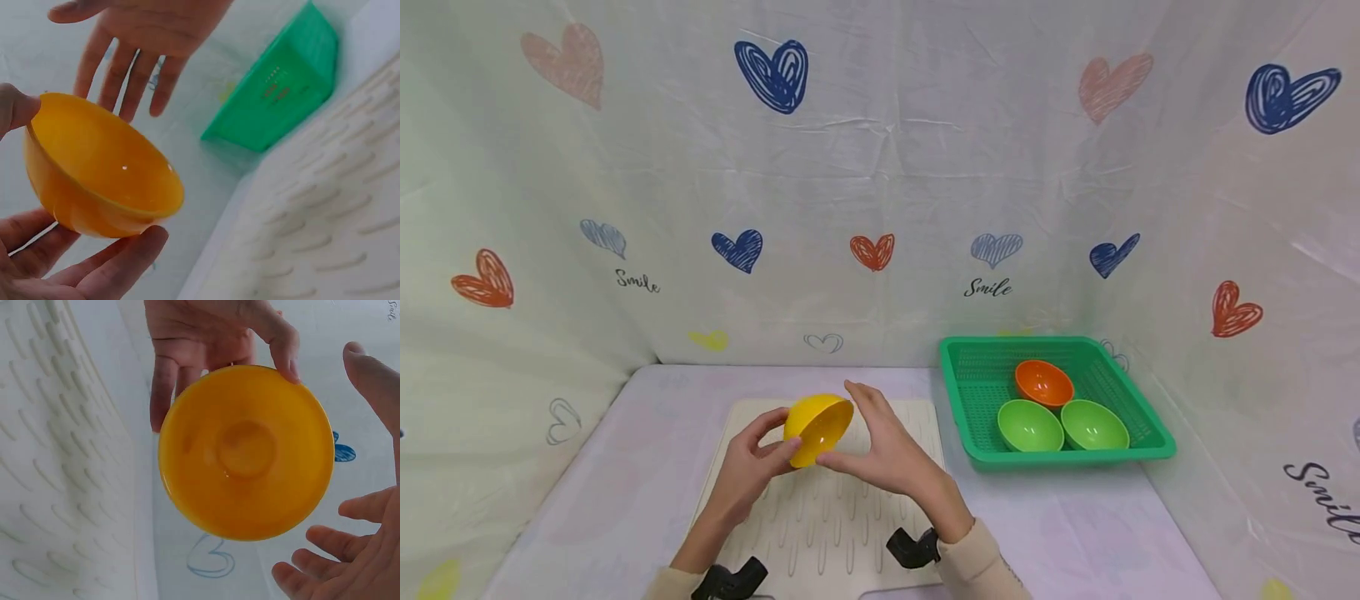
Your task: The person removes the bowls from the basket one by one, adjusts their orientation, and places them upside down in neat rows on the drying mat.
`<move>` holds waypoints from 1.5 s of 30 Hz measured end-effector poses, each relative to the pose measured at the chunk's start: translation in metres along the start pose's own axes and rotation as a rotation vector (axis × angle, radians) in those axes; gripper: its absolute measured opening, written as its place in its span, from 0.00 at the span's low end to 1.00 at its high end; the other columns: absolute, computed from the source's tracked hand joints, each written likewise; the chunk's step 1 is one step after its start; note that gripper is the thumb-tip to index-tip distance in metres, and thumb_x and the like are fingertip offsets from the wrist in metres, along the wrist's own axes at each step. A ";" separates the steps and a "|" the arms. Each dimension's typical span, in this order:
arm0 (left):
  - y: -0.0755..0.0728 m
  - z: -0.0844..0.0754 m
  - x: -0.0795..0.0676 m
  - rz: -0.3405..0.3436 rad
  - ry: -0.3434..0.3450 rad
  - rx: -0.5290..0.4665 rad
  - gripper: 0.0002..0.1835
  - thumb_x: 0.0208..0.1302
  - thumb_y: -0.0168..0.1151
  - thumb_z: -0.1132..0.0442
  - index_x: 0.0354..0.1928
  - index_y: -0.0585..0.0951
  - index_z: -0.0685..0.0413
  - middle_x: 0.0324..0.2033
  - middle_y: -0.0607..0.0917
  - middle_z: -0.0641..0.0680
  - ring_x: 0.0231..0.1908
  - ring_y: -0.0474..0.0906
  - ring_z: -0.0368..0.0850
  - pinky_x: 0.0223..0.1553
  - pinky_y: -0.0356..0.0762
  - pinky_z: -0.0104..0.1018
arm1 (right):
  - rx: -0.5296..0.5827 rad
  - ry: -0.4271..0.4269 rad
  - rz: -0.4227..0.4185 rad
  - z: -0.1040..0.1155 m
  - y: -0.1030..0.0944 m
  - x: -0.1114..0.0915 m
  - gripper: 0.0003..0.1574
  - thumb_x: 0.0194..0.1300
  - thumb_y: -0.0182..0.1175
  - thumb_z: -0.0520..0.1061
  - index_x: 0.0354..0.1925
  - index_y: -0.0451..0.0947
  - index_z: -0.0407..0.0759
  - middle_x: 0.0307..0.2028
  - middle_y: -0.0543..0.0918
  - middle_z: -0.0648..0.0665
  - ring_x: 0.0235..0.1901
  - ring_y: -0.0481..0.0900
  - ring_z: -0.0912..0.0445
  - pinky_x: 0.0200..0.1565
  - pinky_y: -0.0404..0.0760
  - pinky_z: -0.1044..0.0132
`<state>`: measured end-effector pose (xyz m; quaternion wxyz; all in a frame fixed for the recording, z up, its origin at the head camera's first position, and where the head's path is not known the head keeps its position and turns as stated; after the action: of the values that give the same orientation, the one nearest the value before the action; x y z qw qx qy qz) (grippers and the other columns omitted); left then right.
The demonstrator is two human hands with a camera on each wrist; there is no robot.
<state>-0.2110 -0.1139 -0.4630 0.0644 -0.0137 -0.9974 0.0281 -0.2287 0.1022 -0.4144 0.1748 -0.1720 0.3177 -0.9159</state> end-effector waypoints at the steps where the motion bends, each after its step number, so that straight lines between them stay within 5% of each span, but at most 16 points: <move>1: -0.001 -0.003 0.000 -0.015 0.038 0.061 0.30 0.64 0.73 0.62 0.67 0.76 0.52 0.66 0.76 0.60 0.52 0.87 0.59 0.41 0.89 0.39 | 0.000 0.004 -0.007 0.001 -0.001 0.001 0.63 0.58 0.73 0.64 0.82 0.53 0.53 0.80 0.57 0.45 0.74 0.65 0.42 0.67 0.70 0.33; 6: -0.004 -0.015 0.002 -0.025 0.315 0.380 0.37 0.52 0.81 0.63 0.65 0.77 0.52 0.63 0.79 0.57 0.55 0.83 0.59 0.43 0.89 0.42 | 0.000 0.004 -0.036 0.003 -0.001 0.005 0.67 0.58 0.73 0.64 0.83 0.47 0.50 0.82 0.53 0.44 0.78 0.58 0.40 0.68 0.65 0.28; 11: -0.005 -0.021 0.003 0.034 0.610 0.569 0.40 0.46 0.83 0.65 0.64 0.76 0.57 0.63 0.78 0.58 0.58 0.80 0.56 0.49 0.87 0.45 | 0.021 0.013 -0.023 0.000 0.003 0.009 0.72 0.57 0.74 0.64 0.84 0.42 0.51 0.82 0.51 0.46 0.79 0.56 0.42 0.69 0.64 0.29; 18: -0.007 -0.021 0.002 0.084 0.819 0.715 0.41 0.43 0.83 0.65 0.63 0.77 0.59 0.63 0.78 0.57 0.64 0.76 0.58 0.68 0.72 0.33 | 0.035 0.013 0.041 -0.009 0.012 0.014 0.73 0.54 0.77 0.60 0.83 0.45 0.44 0.81 0.51 0.39 0.79 0.54 0.39 0.70 0.63 0.30; 26: -0.003 -0.015 -0.001 0.119 0.837 0.835 0.41 0.44 0.85 0.63 0.64 0.78 0.54 0.66 0.78 0.54 0.68 0.73 0.60 0.64 0.76 0.45 | -0.029 -0.038 0.107 -0.021 0.022 0.016 0.66 0.55 0.78 0.54 0.80 0.52 0.39 0.78 0.60 0.37 0.76 0.63 0.39 0.69 0.69 0.36; 33: -0.005 -0.010 -0.001 0.124 0.829 0.809 0.42 0.44 0.86 0.61 0.64 0.77 0.53 0.71 0.71 0.60 0.66 0.74 0.57 0.63 0.78 0.41 | -0.047 -0.114 0.108 -0.022 0.023 0.017 0.60 0.57 0.78 0.52 0.77 0.59 0.36 0.75 0.67 0.37 0.72 0.69 0.42 0.68 0.73 0.44; 37: -0.010 -0.005 0.001 0.094 0.732 0.761 0.50 0.43 0.87 0.59 0.71 0.72 0.56 0.74 0.67 0.62 0.67 0.74 0.59 0.61 0.79 0.48 | -0.037 -0.129 0.100 -0.022 0.025 0.019 0.59 0.56 0.78 0.51 0.77 0.60 0.35 0.74 0.68 0.36 0.72 0.69 0.42 0.68 0.73 0.44; 45: -0.018 0.007 0.004 0.105 0.381 0.652 0.62 0.43 0.87 0.61 0.79 0.59 0.61 0.72 0.72 0.62 0.69 0.74 0.60 0.65 0.73 0.55 | -0.050 -0.185 0.112 -0.025 0.042 0.022 0.60 0.57 0.79 0.48 0.77 0.58 0.33 0.76 0.65 0.35 0.75 0.66 0.42 0.70 0.71 0.46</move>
<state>-0.2161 -0.1326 -0.4684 0.2482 -0.0485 -0.9042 0.3441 -0.2504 0.0750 -0.4554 0.2498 -0.2423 0.3322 -0.8767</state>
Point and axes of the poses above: each hand's wrist, its own x-axis towards the middle knuckle, its own y-axis out of the palm, z = x × y, the point moved 3 cm from there along x, towards the middle knuckle
